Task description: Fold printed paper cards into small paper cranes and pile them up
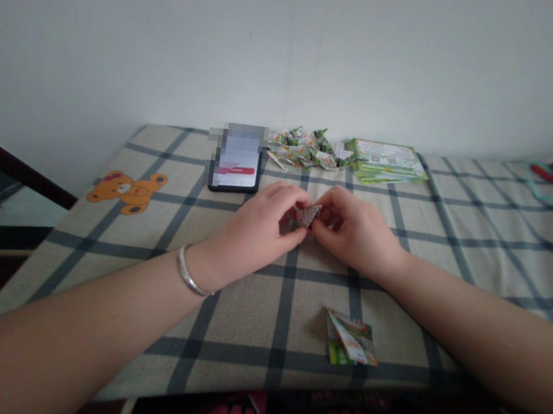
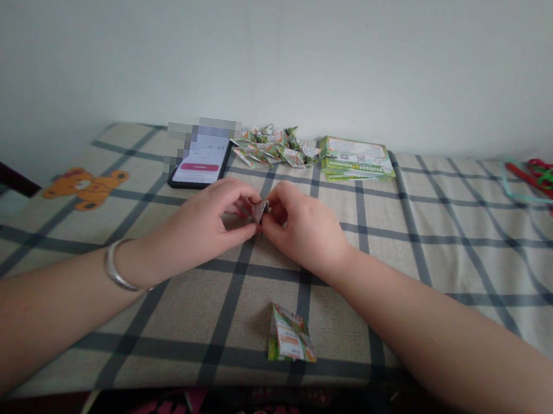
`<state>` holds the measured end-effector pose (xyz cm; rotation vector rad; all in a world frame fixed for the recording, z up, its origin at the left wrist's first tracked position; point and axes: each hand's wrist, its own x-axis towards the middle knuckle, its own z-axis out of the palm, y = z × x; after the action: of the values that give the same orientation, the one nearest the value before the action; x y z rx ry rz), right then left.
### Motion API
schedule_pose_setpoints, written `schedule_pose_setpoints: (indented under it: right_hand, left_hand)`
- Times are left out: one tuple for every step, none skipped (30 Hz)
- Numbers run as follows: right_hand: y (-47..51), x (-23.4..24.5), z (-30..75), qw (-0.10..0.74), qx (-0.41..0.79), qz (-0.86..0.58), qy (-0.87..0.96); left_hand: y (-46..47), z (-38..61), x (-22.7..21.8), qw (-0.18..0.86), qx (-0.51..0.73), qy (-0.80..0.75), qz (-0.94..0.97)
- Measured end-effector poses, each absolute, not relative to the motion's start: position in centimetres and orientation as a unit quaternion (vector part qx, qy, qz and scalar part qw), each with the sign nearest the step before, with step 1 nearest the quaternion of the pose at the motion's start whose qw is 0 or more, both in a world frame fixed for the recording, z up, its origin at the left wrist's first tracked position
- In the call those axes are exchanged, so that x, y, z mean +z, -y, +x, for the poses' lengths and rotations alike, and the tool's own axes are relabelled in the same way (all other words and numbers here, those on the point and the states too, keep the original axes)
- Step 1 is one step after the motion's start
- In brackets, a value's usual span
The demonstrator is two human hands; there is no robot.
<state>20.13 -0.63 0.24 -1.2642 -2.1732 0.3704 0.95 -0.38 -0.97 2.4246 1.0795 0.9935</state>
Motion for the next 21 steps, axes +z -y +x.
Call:
schedule_pose_setpoints:
  right_hand:
    - [0.66, 0.23, 20.1, 0.295, 0.134, -0.474, 0.819]
    - [0.68, 0.22, 20.08, 0.294, 0.131, -0.472, 0.821]
    - [0.7, 0.21, 20.06, 0.291, 0.127, -0.471, 0.823]
    - [0.73, 0.2, 20.05, 0.288, 0.121, -0.471, 0.825]
    - [0.74, 0.19, 20.04, 0.285, 0.114, -0.471, 0.827]
    - [0.75, 0.17, 20.05, 0.282, 0.105, -0.472, 0.828]
    - [0.75, 0.15, 20.06, 0.28, 0.096, -0.473, 0.83]
    - [0.74, 0.13, 20.08, 0.278, 0.087, -0.472, 0.832]
    - [0.72, 0.1, 20.11, 0.277, 0.079, -0.47, 0.834]
    - [0.7, 0.07, 20.15, 0.276, 0.074, -0.468, 0.836]
    - [0.66, 0.04, 20.19, 0.275, 0.07, -0.467, 0.837]
    - [0.63, 0.03, 20.24, 0.273, 0.068, -0.467, 0.838]
    - [0.59, 0.02, 20.3, 0.272, 0.066, -0.468, 0.838]
    - [0.55, 0.02, 20.35, 0.271, 0.066, -0.468, 0.839]
    - [0.51, 0.02, 20.41, 0.271, 0.065, -0.467, 0.839]
    - [0.46, 0.03, 20.48, 0.271, 0.064, -0.465, 0.841]
    - [0.41, 0.03, 20.54, 0.271, 0.064, -0.461, 0.843]
    - [0.35, 0.03, 20.6, 0.272, 0.064, -0.455, 0.845]
    - [0.29, 0.02, 20.67, 0.274, 0.064, -0.45, 0.848]
    - [0.22, 0.01, 20.74, 0.275, 0.065, -0.446, 0.849]
    - [0.13, -0.02, 20.83, 0.276, 0.065, -0.441, 0.851]
  left_hand:
    - [0.4, 0.99, -0.98, 0.155, 0.347, -0.377, 0.845]
    - [0.42, 1.03, -1.0, 0.157, 0.349, -0.376, 0.844]
    - [0.43, 1.06, -1.02, 0.159, 0.351, -0.376, 0.843]
    - [0.45, 1.09, -1.05, 0.161, 0.353, -0.376, 0.842]
    - [0.45, 1.1, -1.07, 0.162, 0.356, -0.375, 0.84]
    - [0.45, 1.1, -1.08, 0.162, 0.357, -0.375, 0.84]
    - [0.45, 1.09, -1.08, 0.157, 0.357, -0.376, 0.84]
    - [0.43, 1.07, -1.05, 0.149, 0.356, -0.378, 0.842]
    - [0.41, 1.03, -1.02, 0.14, 0.353, -0.38, 0.844]
    - [0.38, 0.99, -0.98, 0.13, 0.349, -0.383, 0.845]
    - [0.33, 0.94, -0.94, 0.123, 0.346, -0.385, 0.846]
    - [0.29, 0.9, -0.9, 0.119, 0.345, -0.387, 0.847]
    - [0.23, 0.86, -0.87, 0.118, 0.344, -0.389, 0.846]
    - [0.18, 0.83, -0.85, 0.12, 0.344, -0.39, 0.846]
    - [0.12, 0.8, -0.84, 0.122, 0.343, -0.391, 0.846]
    - [0.07, 0.78, -0.82, 0.124, 0.342, -0.391, 0.845]
    - [0.03, 0.76, -0.8, 0.128, 0.34, -0.392, 0.845]
    - [-0.01, 0.72, -0.78, 0.133, 0.337, -0.392, 0.845]
    - [-0.05, 0.68, -0.75, 0.139, 0.335, -0.393, 0.845]
    - [-0.1, 0.63, -0.73, 0.144, 0.332, -0.393, 0.845]
    - [-0.15, 0.56, -0.71, 0.147, 0.329, -0.394, 0.846]
